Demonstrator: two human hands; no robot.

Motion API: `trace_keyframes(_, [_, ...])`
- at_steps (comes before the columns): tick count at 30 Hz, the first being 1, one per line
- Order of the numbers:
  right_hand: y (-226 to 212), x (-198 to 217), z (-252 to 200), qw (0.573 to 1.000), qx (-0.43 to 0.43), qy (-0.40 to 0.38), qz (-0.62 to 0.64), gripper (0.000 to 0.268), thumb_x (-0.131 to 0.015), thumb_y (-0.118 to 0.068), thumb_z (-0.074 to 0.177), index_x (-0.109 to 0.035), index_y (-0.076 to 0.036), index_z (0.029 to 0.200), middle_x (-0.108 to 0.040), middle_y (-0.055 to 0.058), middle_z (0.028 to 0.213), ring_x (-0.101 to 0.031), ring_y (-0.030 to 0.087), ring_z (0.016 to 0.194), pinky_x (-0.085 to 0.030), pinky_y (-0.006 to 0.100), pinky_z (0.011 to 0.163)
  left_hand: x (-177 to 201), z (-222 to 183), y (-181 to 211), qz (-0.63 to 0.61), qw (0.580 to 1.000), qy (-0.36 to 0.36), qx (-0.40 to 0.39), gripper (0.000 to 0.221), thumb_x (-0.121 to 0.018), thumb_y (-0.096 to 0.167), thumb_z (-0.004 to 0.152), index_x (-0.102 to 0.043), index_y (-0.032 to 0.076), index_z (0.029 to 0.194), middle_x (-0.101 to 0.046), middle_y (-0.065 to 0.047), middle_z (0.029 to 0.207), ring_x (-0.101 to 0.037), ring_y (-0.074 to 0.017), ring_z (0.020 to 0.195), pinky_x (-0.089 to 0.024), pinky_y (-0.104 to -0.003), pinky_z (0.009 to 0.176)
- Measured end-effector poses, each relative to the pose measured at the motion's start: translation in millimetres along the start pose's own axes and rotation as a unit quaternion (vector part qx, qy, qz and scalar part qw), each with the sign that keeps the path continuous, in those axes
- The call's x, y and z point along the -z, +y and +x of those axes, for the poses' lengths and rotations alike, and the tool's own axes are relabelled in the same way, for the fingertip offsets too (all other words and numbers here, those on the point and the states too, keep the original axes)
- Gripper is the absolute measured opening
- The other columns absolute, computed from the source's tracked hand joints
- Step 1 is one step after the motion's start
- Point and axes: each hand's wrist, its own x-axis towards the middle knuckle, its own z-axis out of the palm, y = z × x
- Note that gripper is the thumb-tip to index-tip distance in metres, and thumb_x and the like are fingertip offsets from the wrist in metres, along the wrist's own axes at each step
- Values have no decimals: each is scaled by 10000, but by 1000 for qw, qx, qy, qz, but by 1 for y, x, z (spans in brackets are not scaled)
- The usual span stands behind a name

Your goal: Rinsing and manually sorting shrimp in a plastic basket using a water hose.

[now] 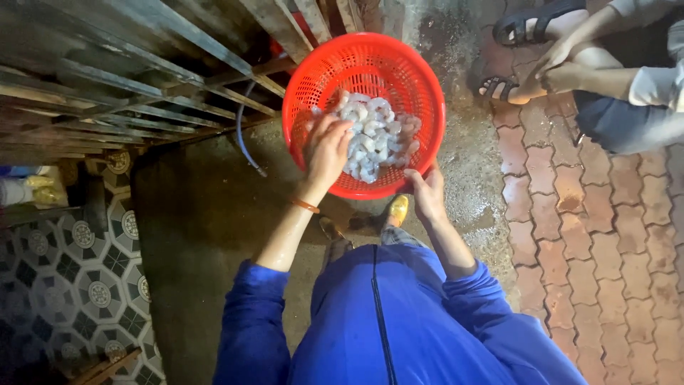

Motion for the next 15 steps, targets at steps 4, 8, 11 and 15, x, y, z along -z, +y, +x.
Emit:
trace_keyframes(4, [-14, -8, -11, 1000, -2, 6, 14, 365, -699, -24, 862, -575, -34, 1205, -685, 169, 974, -728, 302, 794, -622, 508, 551, -50, 4, 6, 37, 998, -10, -56, 74, -754, 270, 890, -761, 261, 963, -616, 73, 1002, -599, -206, 943, -522, -388, 728])
trace_keyframes(8, [-9, -6, -17, 1000, -6, -12, -7, 342, -708, -50, 871, -587, -20, 1190, -693, 192, 972, -726, 310, 783, -616, 480, 512, -64, 16, 26, 74, 981, -18, -179, 145, -845, 283, 744, -768, 210, 843, -611, 13, 916, -608, -220, 908, -501, -381, 729])
trace_keyframes(11, [1, -3, -25, 1000, -8, -18, -19, 314, -709, -68, 876, -602, -9, 1165, -696, 187, 959, -727, 301, 766, -614, 471, 518, -67, 14, 29, 127, 973, -48, -185, 260, -856, 341, 688, -757, 196, 880, -626, -10, 934, -605, -242, 950, -493, -415, 806])
trace_keyframes(15, [3, 3, -31, 1000, -24, -13, 1, 303, -711, -39, 862, -626, 17, 1147, -691, 201, 930, -724, 310, 766, -624, 476, 565, -86, 3, 22, 134, 978, -70, -144, 83, -724, 288, 925, -760, 225, 964, -663, -6, 1005, -650, -218, 982, -514, -313, 848])
